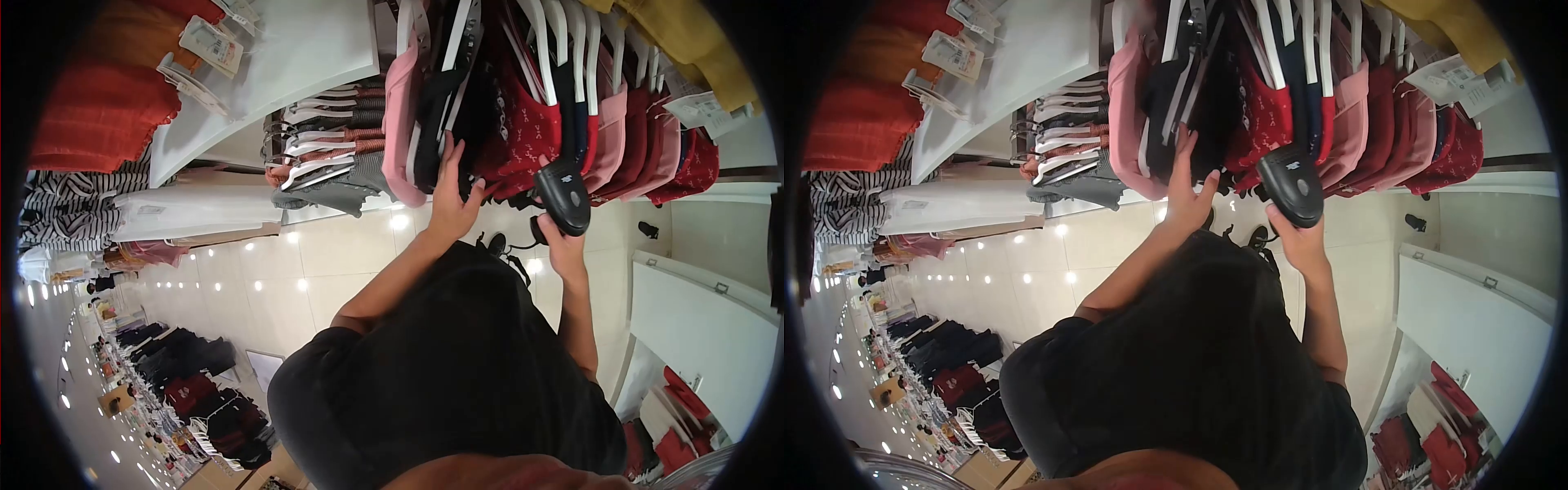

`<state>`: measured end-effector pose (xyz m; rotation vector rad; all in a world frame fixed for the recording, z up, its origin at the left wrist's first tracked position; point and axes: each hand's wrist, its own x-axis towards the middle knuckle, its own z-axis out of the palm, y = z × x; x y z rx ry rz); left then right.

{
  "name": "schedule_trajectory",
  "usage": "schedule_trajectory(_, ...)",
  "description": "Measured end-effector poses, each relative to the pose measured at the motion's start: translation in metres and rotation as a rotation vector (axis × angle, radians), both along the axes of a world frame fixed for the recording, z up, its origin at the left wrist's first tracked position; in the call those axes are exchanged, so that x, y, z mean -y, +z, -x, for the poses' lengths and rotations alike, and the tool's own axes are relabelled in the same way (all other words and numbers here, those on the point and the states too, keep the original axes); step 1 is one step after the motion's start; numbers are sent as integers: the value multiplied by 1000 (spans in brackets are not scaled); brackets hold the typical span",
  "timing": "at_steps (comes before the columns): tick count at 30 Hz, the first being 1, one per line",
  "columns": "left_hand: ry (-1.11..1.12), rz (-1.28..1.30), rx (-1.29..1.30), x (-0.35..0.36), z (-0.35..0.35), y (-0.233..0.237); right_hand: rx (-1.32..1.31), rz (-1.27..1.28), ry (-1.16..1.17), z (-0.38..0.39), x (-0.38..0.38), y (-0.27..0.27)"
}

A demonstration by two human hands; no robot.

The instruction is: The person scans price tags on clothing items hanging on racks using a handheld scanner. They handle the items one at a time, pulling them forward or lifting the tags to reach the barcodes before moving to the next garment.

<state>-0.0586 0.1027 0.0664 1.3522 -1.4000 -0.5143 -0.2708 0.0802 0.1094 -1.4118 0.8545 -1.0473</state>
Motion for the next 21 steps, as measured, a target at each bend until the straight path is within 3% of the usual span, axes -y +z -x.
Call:
schedule_trajectory(10,209,22,246,11,15,4,94,-30,19,9,8,11)
schedule_trajectory(12,69,85,71,12,30,6,48,153,122,8,13,13)
schedule_trajectory(14,34,36,91,16,44,25,79,103,97,6,10,13)
schedule_trajectory(18,82,91,-30,39,41,15,25,62,54,7,3,9)
schedule_trajectory(19,36,52,-331,42,39,18,21,71,27,8,2,9)
schedule_trajectory(21,64,-27,-273,41,16,7,37,58,-13,11,3,9)
